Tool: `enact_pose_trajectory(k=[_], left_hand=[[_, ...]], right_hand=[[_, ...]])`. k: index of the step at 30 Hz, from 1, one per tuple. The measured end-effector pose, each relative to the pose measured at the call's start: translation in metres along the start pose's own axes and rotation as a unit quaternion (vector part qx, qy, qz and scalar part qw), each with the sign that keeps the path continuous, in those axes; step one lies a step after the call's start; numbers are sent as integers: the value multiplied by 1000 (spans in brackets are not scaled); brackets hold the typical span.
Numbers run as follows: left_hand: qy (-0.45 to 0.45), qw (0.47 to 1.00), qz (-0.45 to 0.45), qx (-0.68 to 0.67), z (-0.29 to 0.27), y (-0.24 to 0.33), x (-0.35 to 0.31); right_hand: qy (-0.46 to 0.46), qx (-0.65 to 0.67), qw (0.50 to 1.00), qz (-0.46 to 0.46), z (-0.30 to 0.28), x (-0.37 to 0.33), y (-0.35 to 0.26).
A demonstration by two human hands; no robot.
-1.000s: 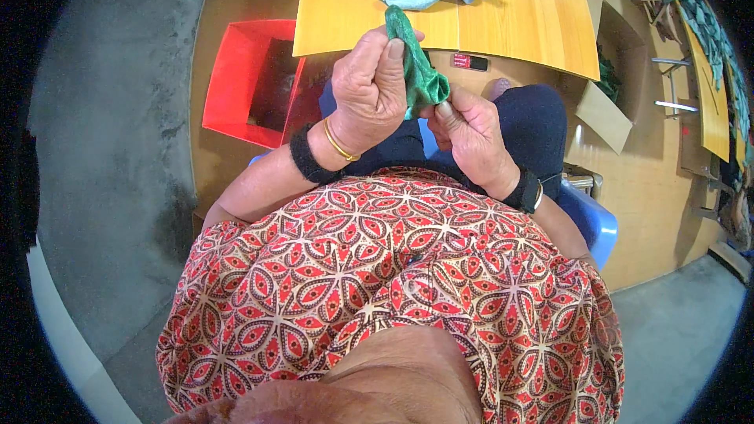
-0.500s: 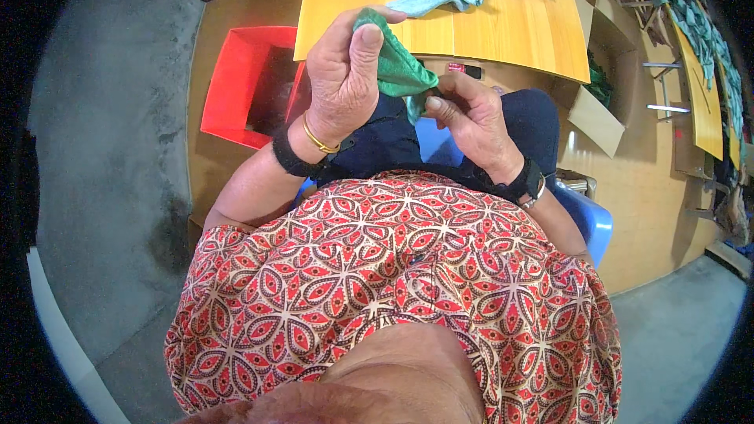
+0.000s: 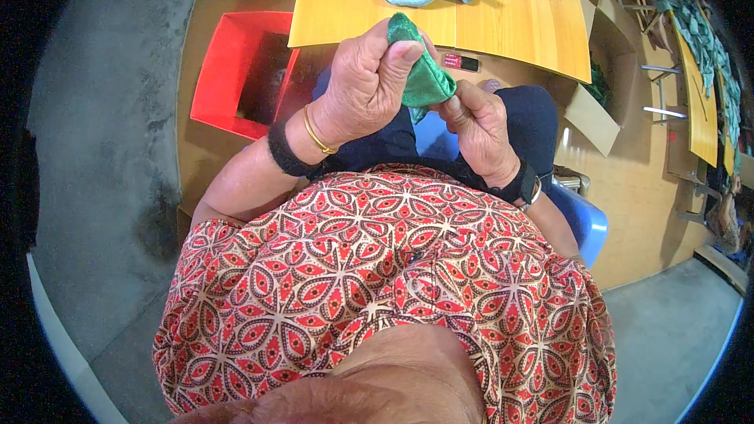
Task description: The person folds small pieces of green and light blue fabric into compact bundles. They use a thin black rod to assist in rolling and shaping the fabric, then place the finished bundles into a red box on the floor.
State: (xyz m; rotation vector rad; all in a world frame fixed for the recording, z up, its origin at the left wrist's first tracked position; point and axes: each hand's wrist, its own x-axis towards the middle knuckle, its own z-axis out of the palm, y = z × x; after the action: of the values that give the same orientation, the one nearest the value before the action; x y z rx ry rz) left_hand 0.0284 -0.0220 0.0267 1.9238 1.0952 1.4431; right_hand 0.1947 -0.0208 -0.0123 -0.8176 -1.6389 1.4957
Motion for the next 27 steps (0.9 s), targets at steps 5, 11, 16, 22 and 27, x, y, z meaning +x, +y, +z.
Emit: enact_pose_trajectory(k=[5, 11, 16, 22, 27], left_hand=[[46, 999, 14, -20, 11, -3, -5], [57, 998, 18, 3, 13, -4, 1], [19, 981, -106, -159, 1, 10, 6], [27, 996, -67, -58, -6, -6, 16], [0, 1000, -14, 2, -6, -7, 15]], right_hand=[[15, 50, 997, 52, 5, -4, 3], [-4, 154, 983, 97, 6, 3, -9], [26, 21, 999, -37, 6, 7, -12], [42, -120, 990, -61, -10, 26, -2], [66, -176, 971, -149, -18, 30, 12]])
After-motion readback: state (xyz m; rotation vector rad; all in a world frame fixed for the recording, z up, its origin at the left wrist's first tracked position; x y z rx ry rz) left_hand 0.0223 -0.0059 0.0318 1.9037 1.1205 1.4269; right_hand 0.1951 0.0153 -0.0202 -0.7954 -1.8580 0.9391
